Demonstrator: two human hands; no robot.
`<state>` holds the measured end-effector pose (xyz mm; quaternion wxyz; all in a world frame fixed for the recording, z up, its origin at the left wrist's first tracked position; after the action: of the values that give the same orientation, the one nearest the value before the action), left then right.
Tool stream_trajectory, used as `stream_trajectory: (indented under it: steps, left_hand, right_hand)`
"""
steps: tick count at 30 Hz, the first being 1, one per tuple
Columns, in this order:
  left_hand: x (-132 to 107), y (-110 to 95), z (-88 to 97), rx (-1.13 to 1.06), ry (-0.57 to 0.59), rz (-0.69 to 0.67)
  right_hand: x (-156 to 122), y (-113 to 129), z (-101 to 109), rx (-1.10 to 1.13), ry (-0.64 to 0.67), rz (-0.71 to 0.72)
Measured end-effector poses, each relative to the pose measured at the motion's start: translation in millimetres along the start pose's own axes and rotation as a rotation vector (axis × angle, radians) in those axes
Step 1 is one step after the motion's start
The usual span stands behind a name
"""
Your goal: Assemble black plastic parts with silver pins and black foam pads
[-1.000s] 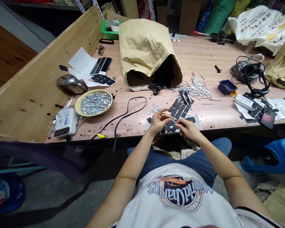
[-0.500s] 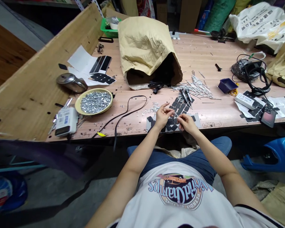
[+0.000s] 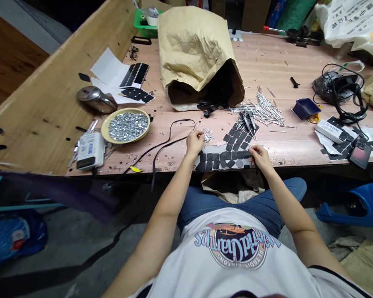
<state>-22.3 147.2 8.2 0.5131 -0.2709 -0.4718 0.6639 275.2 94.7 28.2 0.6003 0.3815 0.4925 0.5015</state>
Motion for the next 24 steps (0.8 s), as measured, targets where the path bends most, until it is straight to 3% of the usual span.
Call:
stream_trajectory:
  steps: [4, 8, 17, 24]
  left_hand:
    - [17.9, -11.7, -38.7, 0.138, 0.139, -0.089]
    - [23.3, -9.3, -60.3, 0.236, 0.190, -0.090]
    - [18.2, 0.8, -49.6, 0.109, 0.129, -0.084]
    - [6.2, -21.3, -42.0, 0.035, 0.132, -0.060]
  right_hand:
    - [-2.2, 5.3, -9.0, -0.005, 0.028, 0.011]
    - [-5.3, 3.0, -10.6, -0.026, 0.029, 0.008]
    - [-8.3, -4.5, -7.4, -0.043, 0.028, 0.001]
    - [-12.8, 10.0, -18.9, -0.063, 0.046, 0.064]
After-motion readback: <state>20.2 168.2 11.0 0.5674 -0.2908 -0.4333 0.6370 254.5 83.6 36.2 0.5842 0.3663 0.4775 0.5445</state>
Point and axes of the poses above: each hand's wrist, its own x-axis towards the middle knuckle, its own z-axis out of the back of the hand, y = z × x, the point moved 9 cm from there along x, towards the middle knuckle, and after that the axes turned 3 degrees about x, right-handed, at the moved point
